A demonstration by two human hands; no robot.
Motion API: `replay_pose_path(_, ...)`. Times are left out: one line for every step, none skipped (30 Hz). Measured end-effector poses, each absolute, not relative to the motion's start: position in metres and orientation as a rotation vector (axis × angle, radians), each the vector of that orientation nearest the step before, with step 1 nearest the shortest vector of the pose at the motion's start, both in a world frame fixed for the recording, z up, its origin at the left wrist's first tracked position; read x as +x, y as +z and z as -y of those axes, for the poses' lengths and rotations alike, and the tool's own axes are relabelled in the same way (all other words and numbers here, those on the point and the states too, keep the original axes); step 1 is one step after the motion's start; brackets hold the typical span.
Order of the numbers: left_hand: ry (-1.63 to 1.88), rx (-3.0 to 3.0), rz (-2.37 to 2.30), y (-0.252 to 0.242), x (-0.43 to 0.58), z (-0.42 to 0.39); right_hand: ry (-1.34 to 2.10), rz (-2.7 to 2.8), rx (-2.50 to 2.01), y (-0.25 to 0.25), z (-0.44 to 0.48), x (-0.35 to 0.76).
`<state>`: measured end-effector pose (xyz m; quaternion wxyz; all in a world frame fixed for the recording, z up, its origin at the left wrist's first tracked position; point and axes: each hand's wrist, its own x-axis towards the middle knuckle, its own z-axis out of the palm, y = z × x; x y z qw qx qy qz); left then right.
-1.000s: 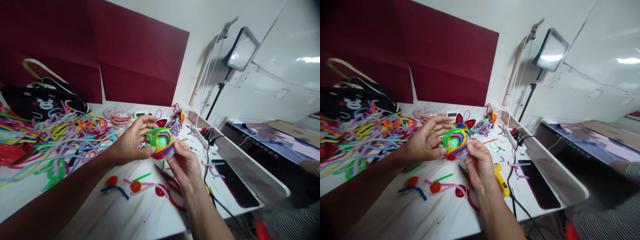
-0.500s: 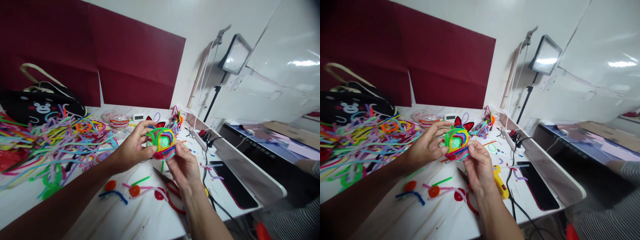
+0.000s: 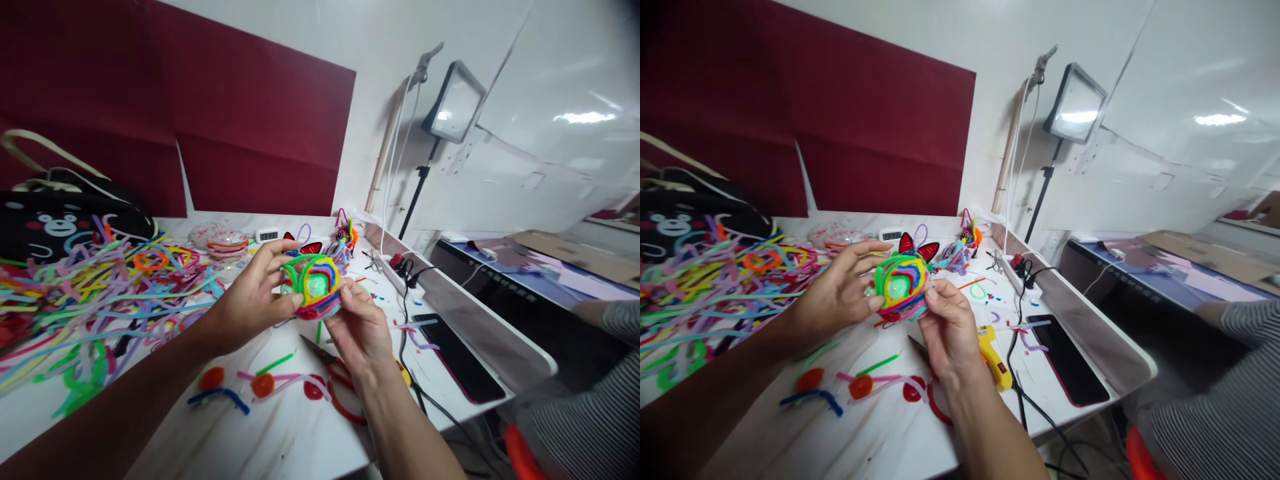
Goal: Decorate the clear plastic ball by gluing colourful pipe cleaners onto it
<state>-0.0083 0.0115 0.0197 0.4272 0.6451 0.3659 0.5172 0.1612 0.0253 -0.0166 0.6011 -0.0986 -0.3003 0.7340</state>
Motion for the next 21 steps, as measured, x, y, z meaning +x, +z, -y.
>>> replay_pose_path(1.291,1.618,-0.911,0.019,-0.009,-0.012,1.701,0.699,-0.236,-0.017,-0.025,0.161)
replay_pose_path(1.288,1.624,-0.908,0.019,-0.009,-0.012,1.701,0.699,-0.240,-0.016,-0.025,0.161)
replay_pose_path(1.287,1.630,-0.903,0.019,-0.009,-0.013,1.698,0.697,-0.241,-0.016,-0.025,0.161)
replay_pose_path(1.293,1.632,-0.898,0.018,-0.009,-0.013,1.696,0.696,-0.240,-0.016,-0.025,0.161)
replay_pose_path(1.296,1.630,-0.894,0.018,-0.009,-0.013,1.694,0.693,-0.238,-0.017,-0.025,0.161)
replay_pose_path(1.300,1.626,-0.891,0.018,-0.009,-0.013,1.693,0.690,-0.235,-0.017,-0.025,0.161)
replay_pose_path(1.301,1.620,-0.887,0.018,-0.010,-0.013,1.692,0.686,-0.234,-0.017,-0.025,0.161)
replay_pose_path(1.302,1.617,-0.877,0.018,-0.010,-0.013,1.694,0.684,-0.234,-0.017,-0.025,0.161)
replay_pose_path(1.303,1.615,-0.864,0.018,-0.011,-0.013,1.695,0.683,-0.234,-0.017,-0.025,0.161)
replay_pose_path(1.300,1.614,-0.850,0.017,-0.011,-0.013,1.693,0.683,-0.235,-0.016,-0.025,0.161)
replay_pose_path(1.298,1.615,-0.833,0.017,-0.012,-0.014,1.690,0.684,-0.236,-0.016,-0.025,0.161)
replay_pose_path(1.300,1.618,-0.813,0.017,-0.013,-0.015,1.688,0.685,-0.239,-0.016,-0.025,0.161)
replay_pose_path(1.299,1.623,-0.791,0.016,-0.013,-0.016,1.684,0.683,-0.243,-0.015,-0.024,0.161)
replay_pose_path(1.298,1.630,-0.775,0.016,-0.014,-0.017,1.680,0.681,-0.246,-0.015,-0.023,0.160)
replay_pose_path(1.299,1.636,-0.767,0.015,-0.015,-0.018,1.676,0.678,-0.249,-0.014,-0.023,0.160)
replay_pose_path(1.300,1.641,-0.764,0.015,-0.015,-0.019,1.673,0.675,-0.250,-0.014,-0.022,0.159)
replay_pose_path(1.306,1.645,-0.764,0.015,-0.016,-0.019,1.671,0.674,-0.249,-0.014,-0.021,0.159)
replay_pose_path(1.311,1.647,-0.767,0.014,-0.017,-0.020,1.669,0.674,-0.248,-0.013,-0.020,0.158)
replay_pose_path(1.313,1.648,-0.771,0.014,-0.017,-0.021,1.667,0.676,-0.246,-0.013,-0.019,0.158)
replay_pose_path(1.317,1.650,-0.772,0.014,-0.018,-0.021,1.665,0.680,-0.246,-0.013,-0.019,0.158)
replay_pose_path(1.320,1.651,-0.770,0.013,-0.019,-0.021,1.661,0.687,-0.248,-0.013,-0.018,0.158)
